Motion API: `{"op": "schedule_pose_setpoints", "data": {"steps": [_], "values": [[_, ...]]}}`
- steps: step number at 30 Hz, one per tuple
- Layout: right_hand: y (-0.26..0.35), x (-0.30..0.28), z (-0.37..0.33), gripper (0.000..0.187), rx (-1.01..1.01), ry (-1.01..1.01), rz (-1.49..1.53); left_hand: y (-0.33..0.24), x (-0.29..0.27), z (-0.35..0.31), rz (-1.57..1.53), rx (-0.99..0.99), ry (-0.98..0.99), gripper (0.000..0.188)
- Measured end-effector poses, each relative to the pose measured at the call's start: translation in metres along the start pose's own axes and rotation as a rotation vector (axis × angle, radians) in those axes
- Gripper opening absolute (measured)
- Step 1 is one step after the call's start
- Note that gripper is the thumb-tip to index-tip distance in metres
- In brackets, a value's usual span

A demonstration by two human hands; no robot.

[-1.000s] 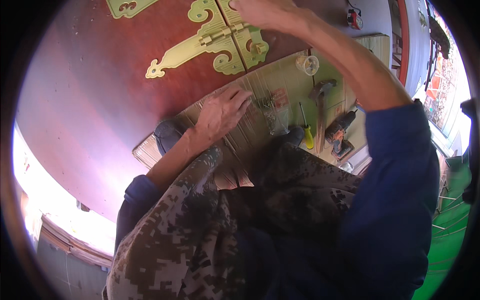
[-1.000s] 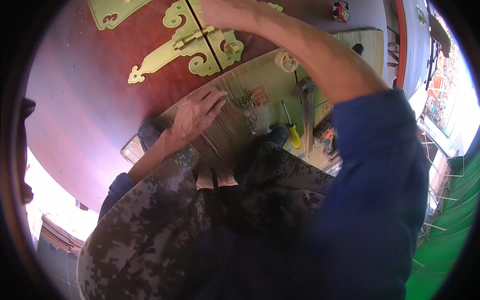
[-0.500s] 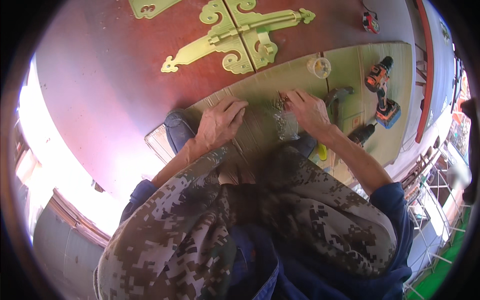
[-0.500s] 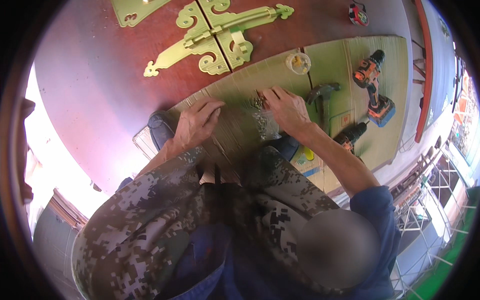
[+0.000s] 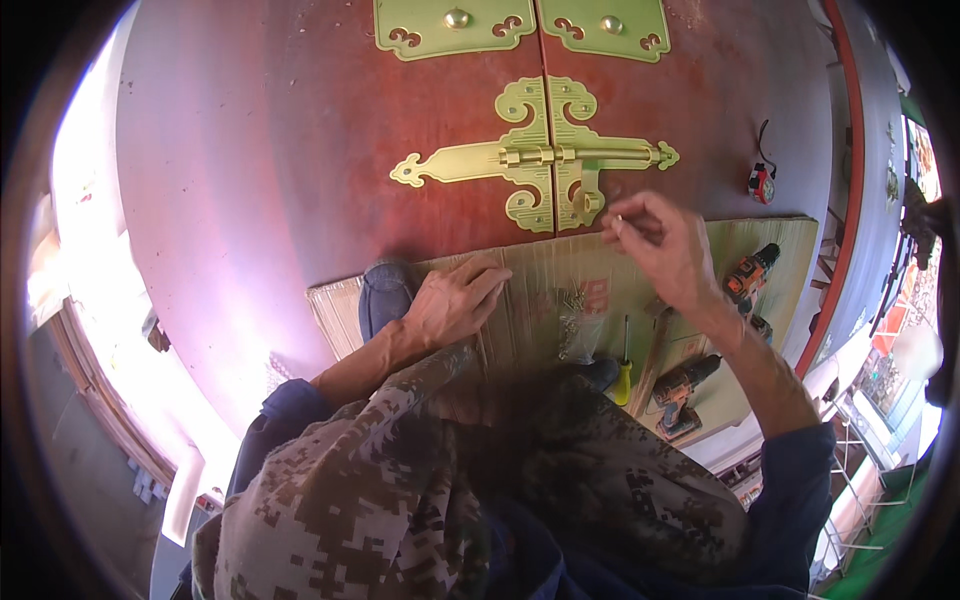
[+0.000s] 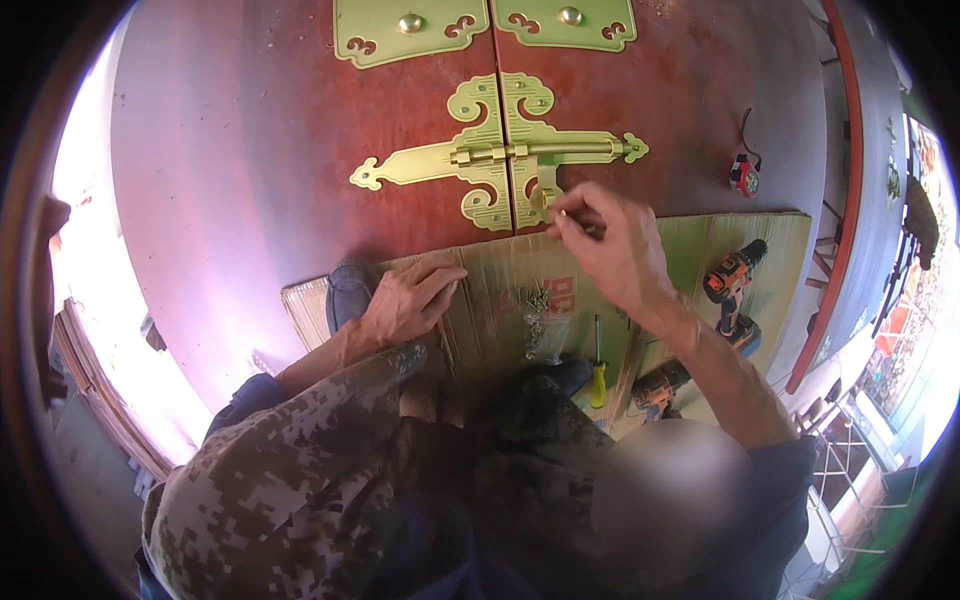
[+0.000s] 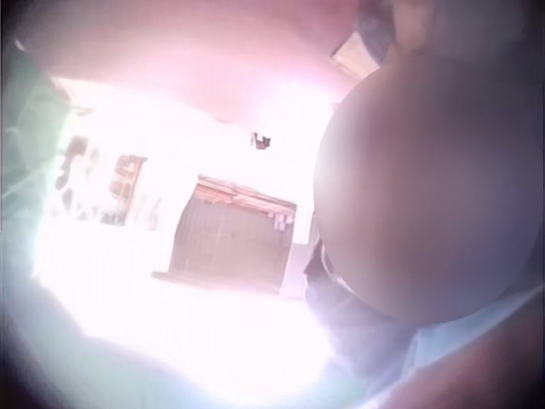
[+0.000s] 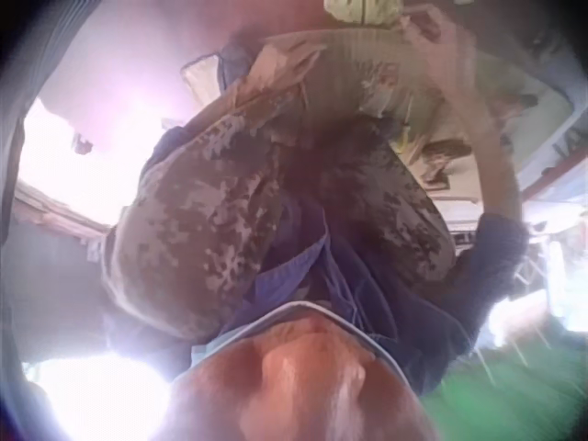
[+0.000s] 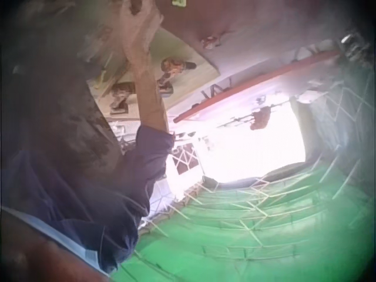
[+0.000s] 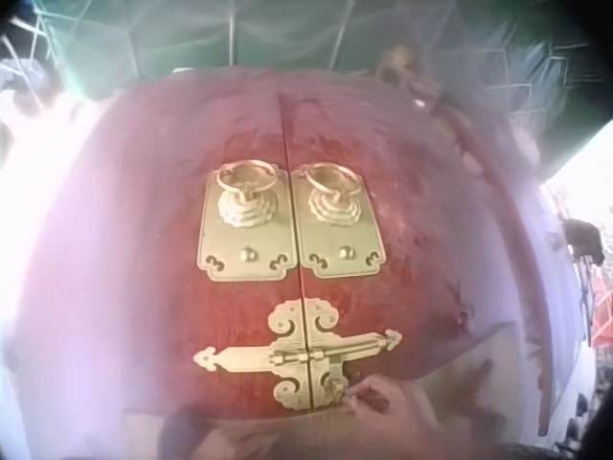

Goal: The person installs a decorative brass door latch on a red wooden door. They position the latch, insert screws, and tighten them with a yellow screwdriver, then test the latch mechanism.

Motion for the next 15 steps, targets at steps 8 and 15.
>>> {"op": "schedule_pose_setpoints", "data": {"steps": [8, 15], "values": [[-0.009, 0.057, 0.143, 0.014, -0.399, -0.218, -0.41, 0.012, -0.001, 0.0, -0.151, -0.062, -0.016, 0.027], [-0.01, 0.08, 0.162, 0.007, -0.59, -0.332, -0.652, 0.017, -0.005, -0.004, -0.199, -0.106, 0.009, 0.031]]}}
Point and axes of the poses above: each hand's wrist, its own z-axis towards the middle knuckle, its own x-axis out of the palm, y = z × x, the point moved 1 cm from there along z, towards the middle knuckle, and after that the axes turned 7 degrees about -y, right-handed, at the moved point
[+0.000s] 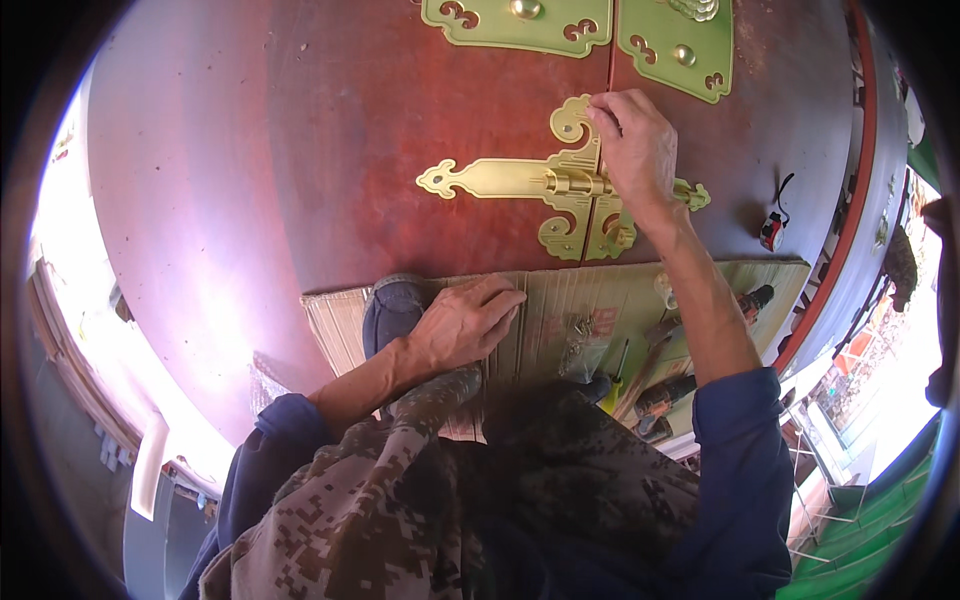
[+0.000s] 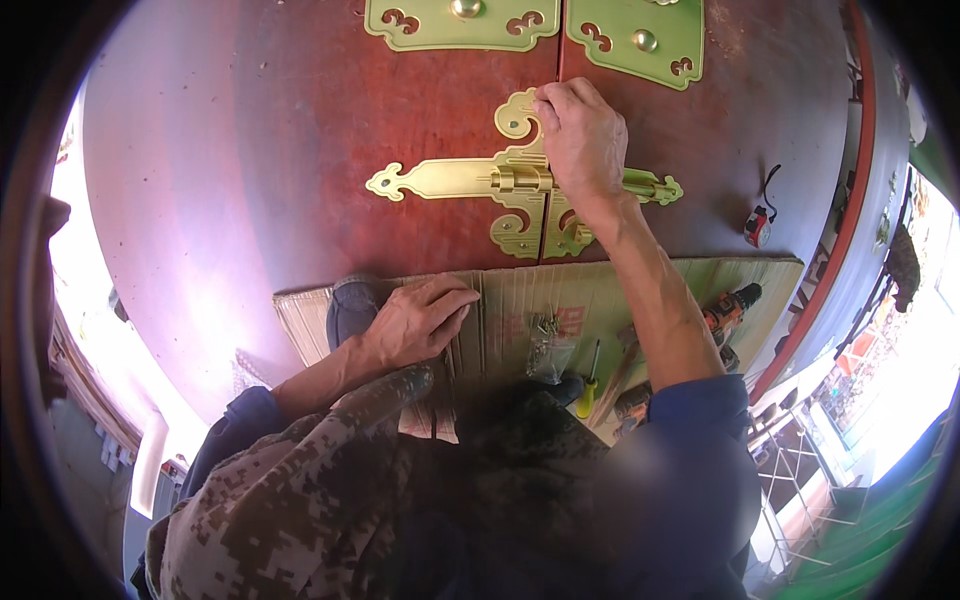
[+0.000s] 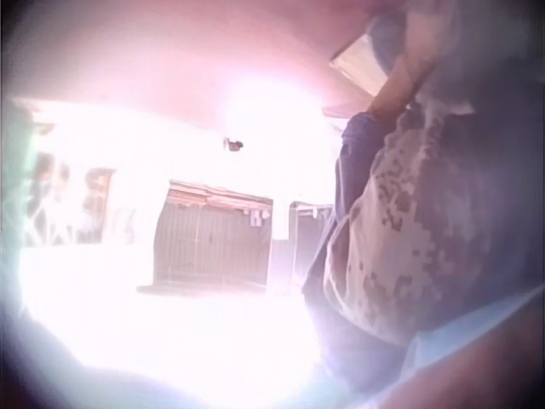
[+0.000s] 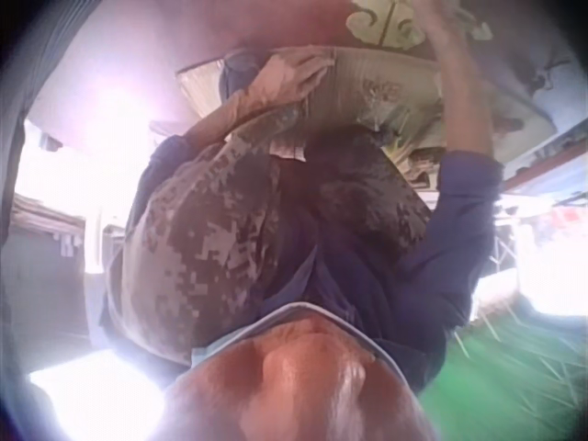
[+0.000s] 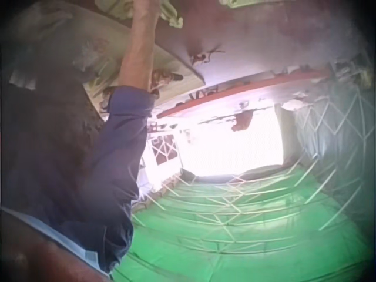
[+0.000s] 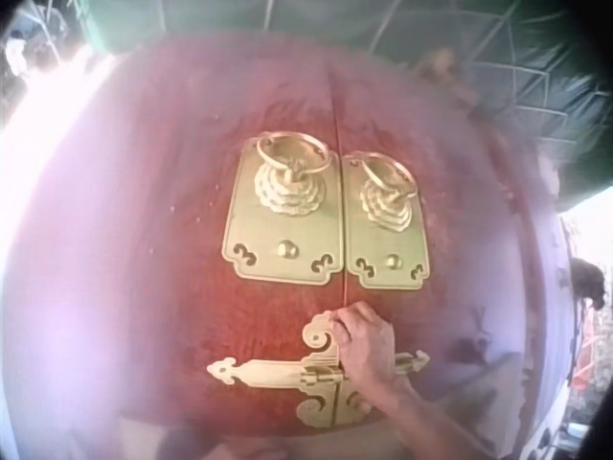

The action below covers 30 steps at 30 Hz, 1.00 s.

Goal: The person installs a decorative brass door latch on a red wooden door. They position the latch, insert screws, and tighten them with a yellow screwdriver, then test the latch mechanism.

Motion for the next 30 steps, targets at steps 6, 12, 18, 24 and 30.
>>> {"op": "schedule_pose_setpoints", "data": {"steps": [6, 12, 18, 24, 30], "values": [[-0.003, 0.001, -0.005, 0.009, -0.068, -0.02, 0.016, 0.001, 0.0, 0.001, -0.004, 0.006, 0.012, 0.033], [0.0, -0.004, -0.007, 0.015, -0.02, 0.006, 0.067, 0.001, -0.001, 0.0, -0.012, -0.002, 0.021, 0.033], [-0.005, -0.005, -0.002, 0.009, -0.172, 0.041, -0.019, 0.001, 0.0, 0.001, -0.012, 0.021, -0.011, 0.032], [-0.01, -0.004, 0.007, 0.006, -0.261, 0.081, -0.039, 0.002, 0.0, 0.003, -0.015, 0.011, -0.018, 0.03], [-0.007, -0.004, 0.003, 0.01, -0.355, 0.083, -0.116, 0.001, 0.0, 0.004, -0.022, 0.011, -0.032, 0.028]]}}
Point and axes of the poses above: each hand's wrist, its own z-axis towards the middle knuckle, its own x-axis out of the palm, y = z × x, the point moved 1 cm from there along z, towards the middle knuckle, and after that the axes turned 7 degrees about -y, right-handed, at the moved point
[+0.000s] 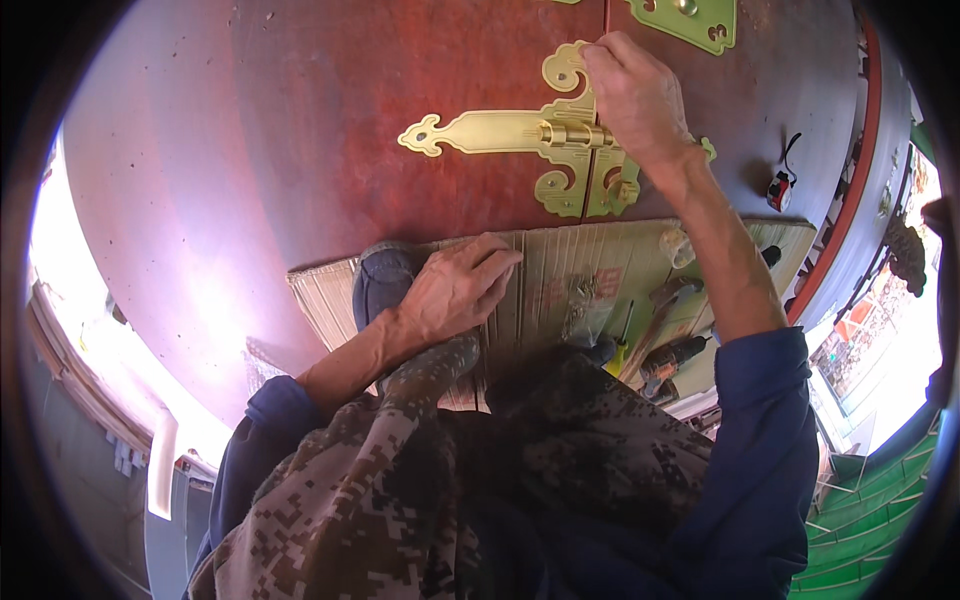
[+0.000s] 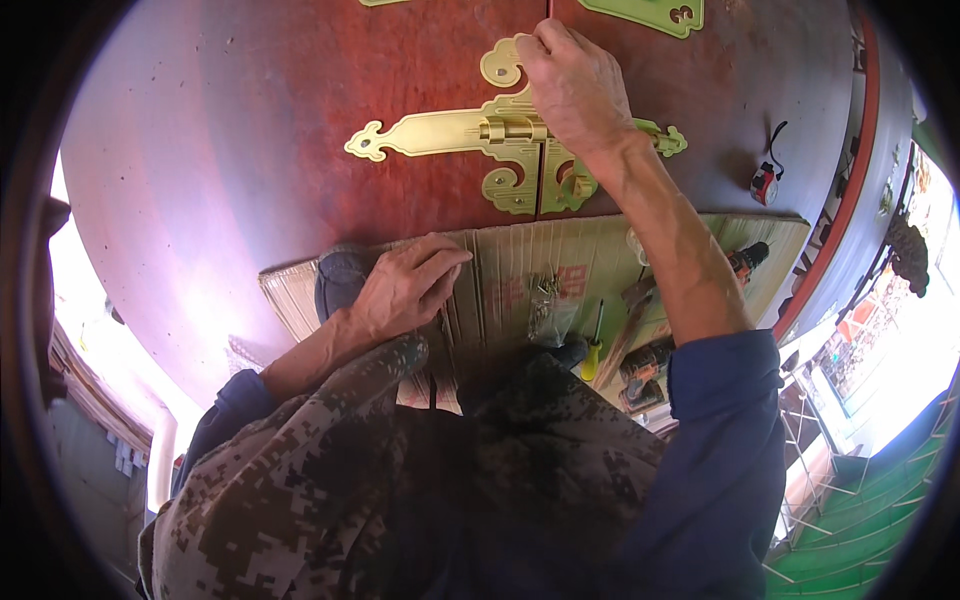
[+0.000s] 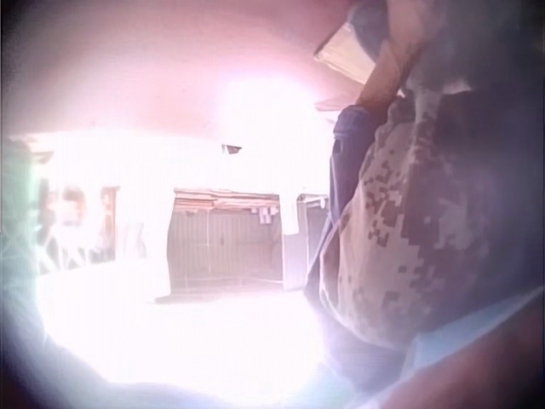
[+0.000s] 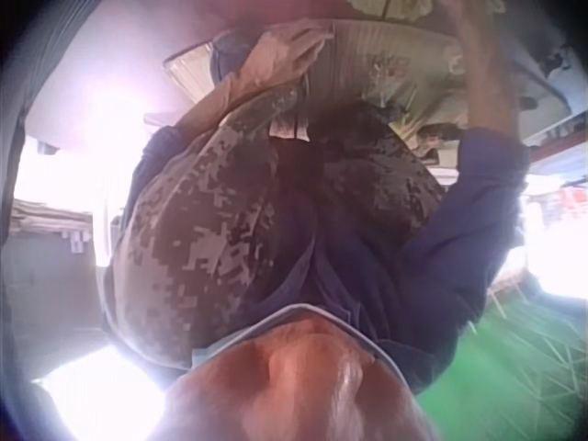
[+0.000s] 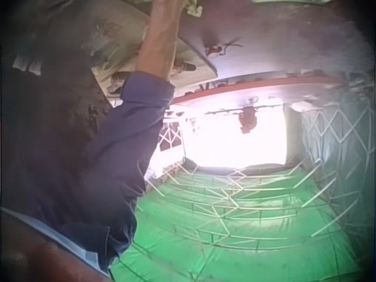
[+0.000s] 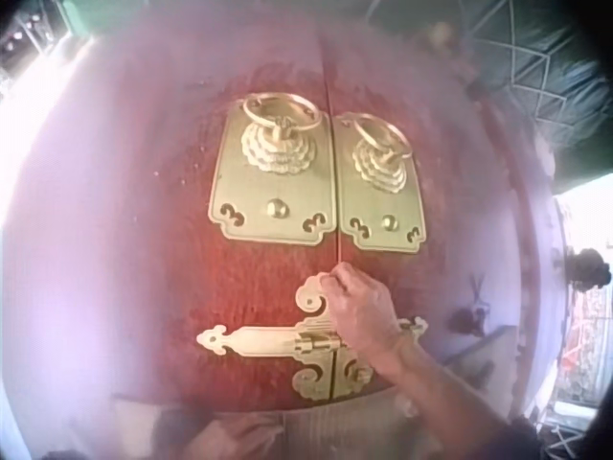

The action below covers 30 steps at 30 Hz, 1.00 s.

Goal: The person installs a decorative brass door latch on a red wooden door. They position the latch, insert screws, and tighten them with a yellow screwdriver, then test the latch mechanism.

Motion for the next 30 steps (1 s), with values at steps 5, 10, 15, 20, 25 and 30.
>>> {"op": "schedule_pose_setpoints", "data": {"steps": [5, 10, 15, 20, 25, 30], "values": [[0.002, 0.0, 0.003, 0.01, 0.013, 0.011, -0.028, 0.002, 0.002, 0.0, -0.002, 0.004, -0.008, 0.028], [0.002, -0.004, 0.004, 0.006, 0.058, -0.015, 0.011, 0.0, -0.002, 0.001, -0.003, -0.004, 0.023, 0.028], [0.005, 0.001, -0.001, 0.009, 0.15, -0.05, 0.002, 0.002, -0.001, -0.003, 0.003, -0.017, 0.024, 0.03], [0.009, -0.001, 0.002, 0.011, 0.139, -0.032, -0.033, 0.003, -0.001, -0.004, -0.011, -0.032, 0.039, 0.032], [-0.002, -0.007, 0.006, 0.008, 0.069, 0.001, 0.066, 0.004, 0.0, -0.004, -0.019, -0.02, 0.037, 0.034], [-0.003, -0.009, 0.012, 0.011, -0.012, 0.114, 0.006, 0.003, 0.0, -0.005, -0.008, -0.029, 0.036, 0.034]]}}
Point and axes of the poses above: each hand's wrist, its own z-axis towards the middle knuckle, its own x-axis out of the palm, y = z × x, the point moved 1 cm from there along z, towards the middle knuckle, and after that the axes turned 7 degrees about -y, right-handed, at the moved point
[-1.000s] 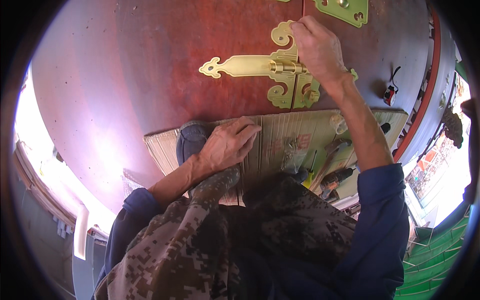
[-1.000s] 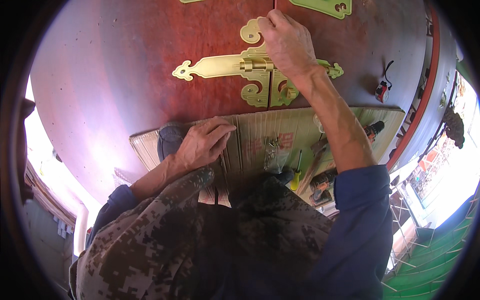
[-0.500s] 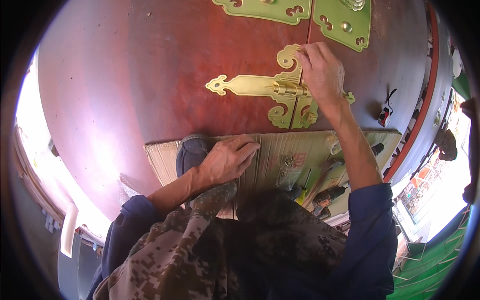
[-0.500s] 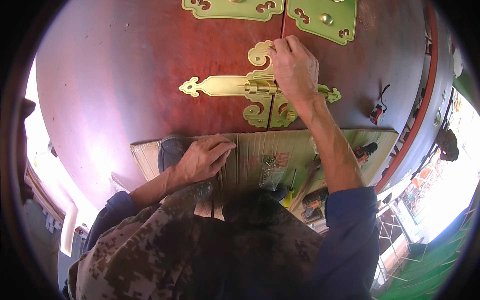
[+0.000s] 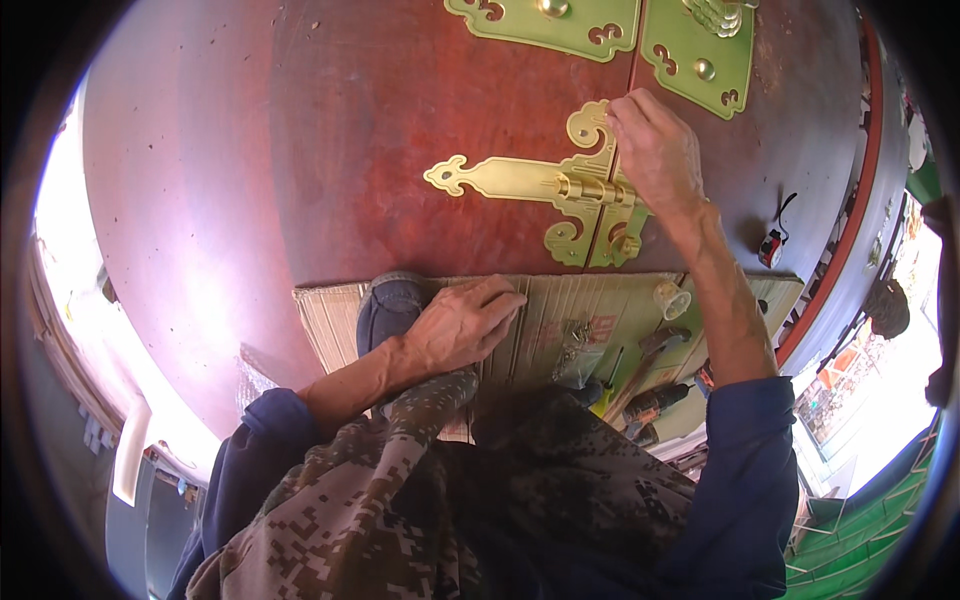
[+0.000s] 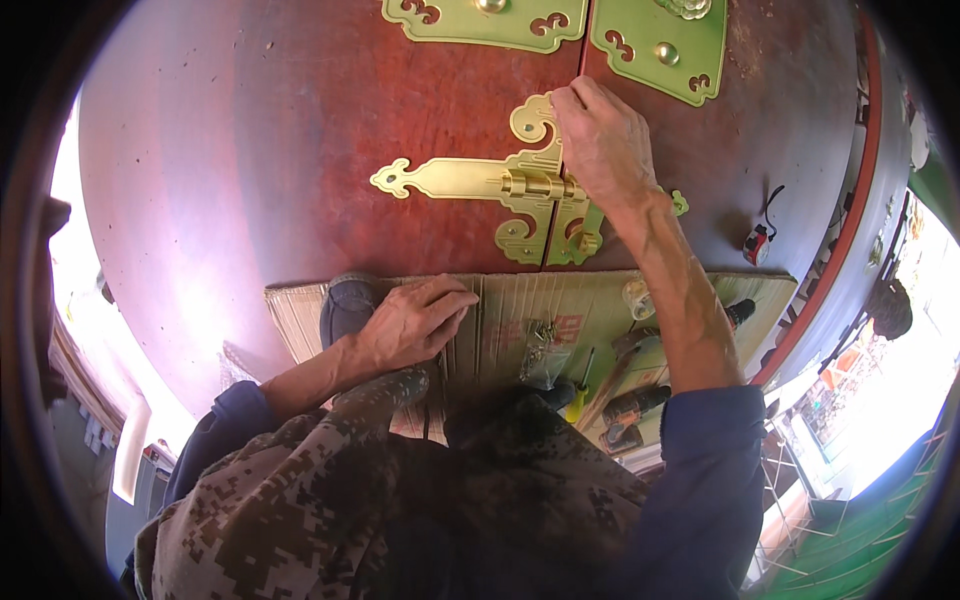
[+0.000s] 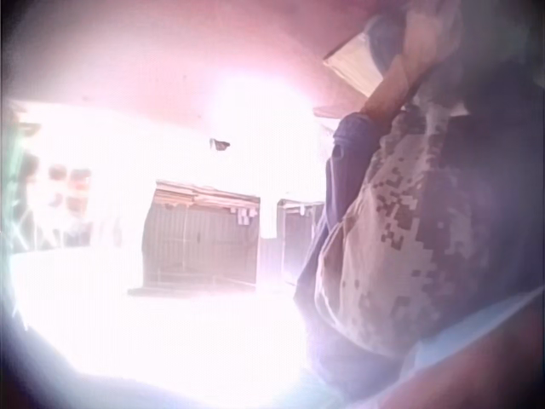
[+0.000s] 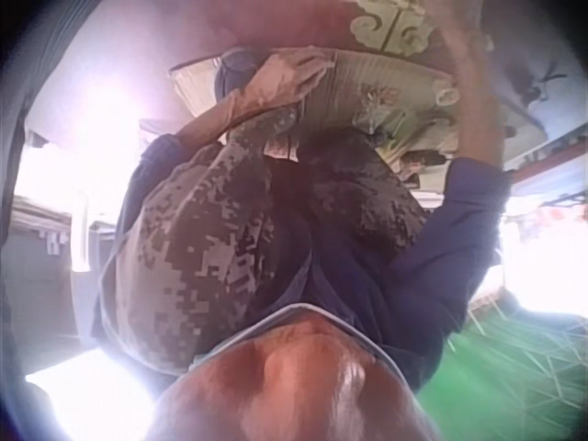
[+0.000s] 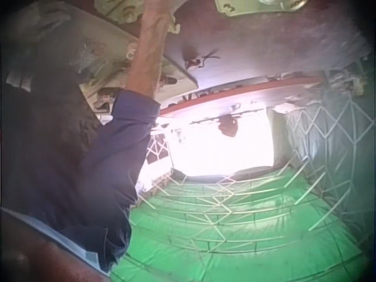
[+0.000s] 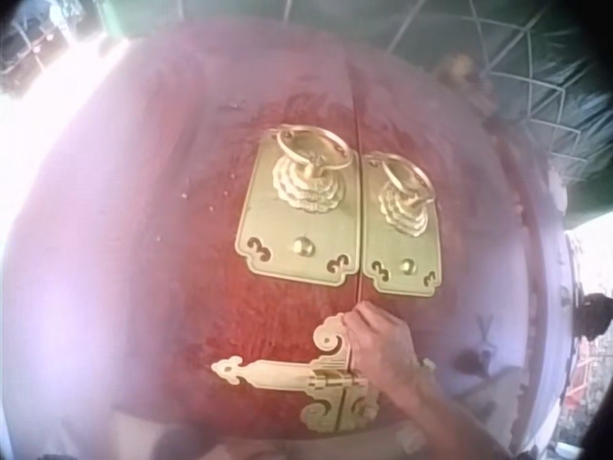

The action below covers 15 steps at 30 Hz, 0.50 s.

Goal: The person installs a decorative brass door latch on a red wooden door. They position the latch, insert screws, and tighten them with a yellow screwdriver, then test the latch mechanism.

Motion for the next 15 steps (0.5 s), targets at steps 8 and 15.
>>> {"op": "schedule_pose_setpoints", "data": {"steps": [8, 15], "values": [[0.002, 0.0, 0.007, 0.021, -0.004, 0.195, -0.135, -0.002, -0.001, 0.003, -0.005, 0.006, -0.008, 0.033], [0.007, -0.012, 0.01, 0.021, 0.415, 0.269, 0.01, -0.001, -0.002, 0.001, -0.016, 0.004, -0.012, 0.032]]}}
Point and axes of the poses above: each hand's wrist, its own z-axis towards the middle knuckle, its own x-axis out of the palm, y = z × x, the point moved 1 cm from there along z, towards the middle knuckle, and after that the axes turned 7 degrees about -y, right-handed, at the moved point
